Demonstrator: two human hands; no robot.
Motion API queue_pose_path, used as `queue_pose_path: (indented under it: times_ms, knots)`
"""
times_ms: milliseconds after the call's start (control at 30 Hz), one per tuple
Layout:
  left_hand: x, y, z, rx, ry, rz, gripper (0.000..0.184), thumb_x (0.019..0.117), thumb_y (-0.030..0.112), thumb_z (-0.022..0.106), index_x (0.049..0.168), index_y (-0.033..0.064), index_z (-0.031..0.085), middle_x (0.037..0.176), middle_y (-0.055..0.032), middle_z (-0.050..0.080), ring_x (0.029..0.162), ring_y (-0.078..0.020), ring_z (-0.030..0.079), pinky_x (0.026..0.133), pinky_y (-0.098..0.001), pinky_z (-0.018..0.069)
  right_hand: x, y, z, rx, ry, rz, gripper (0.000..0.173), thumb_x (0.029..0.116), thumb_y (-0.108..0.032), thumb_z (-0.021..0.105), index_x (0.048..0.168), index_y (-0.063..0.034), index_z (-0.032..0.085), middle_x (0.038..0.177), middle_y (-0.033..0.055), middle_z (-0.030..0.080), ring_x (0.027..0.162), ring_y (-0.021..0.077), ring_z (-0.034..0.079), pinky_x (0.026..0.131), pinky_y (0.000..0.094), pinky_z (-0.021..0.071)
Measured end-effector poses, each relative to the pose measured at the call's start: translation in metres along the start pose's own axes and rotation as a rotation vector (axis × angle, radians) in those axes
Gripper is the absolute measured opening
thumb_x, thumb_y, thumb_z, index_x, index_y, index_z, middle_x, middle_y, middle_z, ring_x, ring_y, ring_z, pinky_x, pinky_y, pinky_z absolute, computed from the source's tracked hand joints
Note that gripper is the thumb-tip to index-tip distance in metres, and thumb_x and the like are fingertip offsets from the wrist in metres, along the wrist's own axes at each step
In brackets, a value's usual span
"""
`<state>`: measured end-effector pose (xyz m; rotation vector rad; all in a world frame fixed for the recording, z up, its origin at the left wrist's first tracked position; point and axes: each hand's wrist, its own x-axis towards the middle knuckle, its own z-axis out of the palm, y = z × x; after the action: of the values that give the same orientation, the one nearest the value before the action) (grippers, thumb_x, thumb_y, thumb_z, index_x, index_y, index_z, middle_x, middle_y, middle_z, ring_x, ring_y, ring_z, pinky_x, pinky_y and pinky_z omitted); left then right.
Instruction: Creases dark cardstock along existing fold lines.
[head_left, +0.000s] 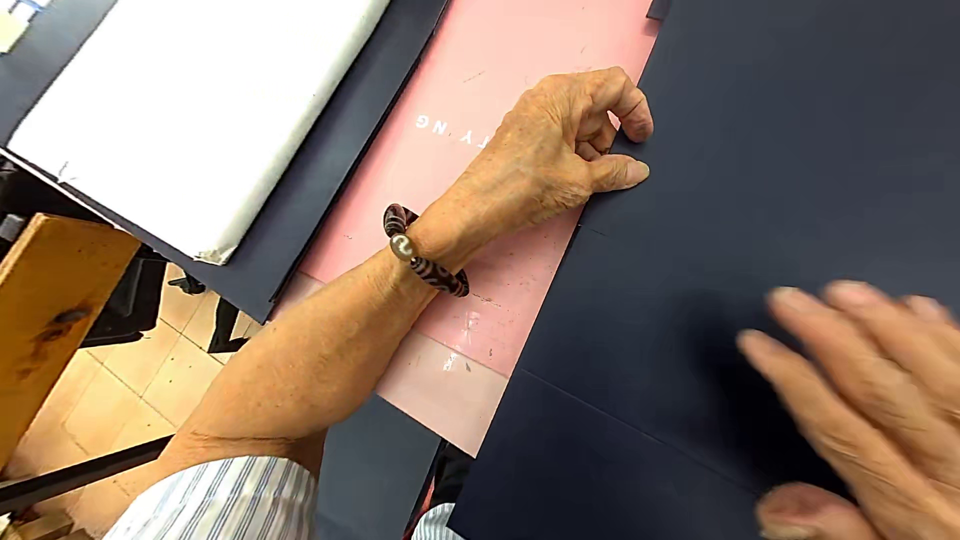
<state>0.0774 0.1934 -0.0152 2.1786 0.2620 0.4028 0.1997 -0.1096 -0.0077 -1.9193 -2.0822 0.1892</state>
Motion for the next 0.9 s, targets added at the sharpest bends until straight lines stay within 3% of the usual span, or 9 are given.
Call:
queue_pose_path:
  times_ms: [67,167,900]
  knots:
    - [-0.001,0.000,0.000,-0.005,0.005,-0.002,0.021,0.0911,0.010,0.074,0.108,0.0033,0.064,0.072,0.0047,0.063,0.060,0.0018,0.056,0.058,-0.0128,0.0465,0.019,-0.002,0.024,0.038,0.061,-0.089,0.080,0.1038,-0.067,0.026,0.153,-0.0067,0.043,0.160,0.0165,0.043,0.154,0.0313,0.030,0.126,0.0509,0.0142]
    - [-0.002,-0.001,0.000,-0.005,0.019,-0.018,0.022,0.0914,0.012,0.075,0.109,0.0032,0.065,0.073,0.0036,0.063,0.062,-0.0001,0.057,0.060,-0.0147,0.0475,0.031,-0.001,0.044,0.015,0.070,-0.155,0.090,0.0991,-0.075,0.021,0.154,-0.0075,0.043,0.160,0.0130,0.045,0.154,0.0279,0.032,0.125,0.0525,0.0146]
    - [0.000,0.006,0.009,0.004,0.134,-0.138,0.026,0.0882,0.013,0.079,0.109,0.0050,0.066,0.069,0.0058,0.065,0.058,0.0002,0.057,0.058,-0.0153,0.0468,0.031,-0.001,0.045,-0.054,0.025,-0.192,0.097,0.0957,-0.080,0.021,0.156,-0.0069,0.042,0.162,0.0110,0.042,0.155,0.0282,0.029,0.125,0.0530,0.0143]
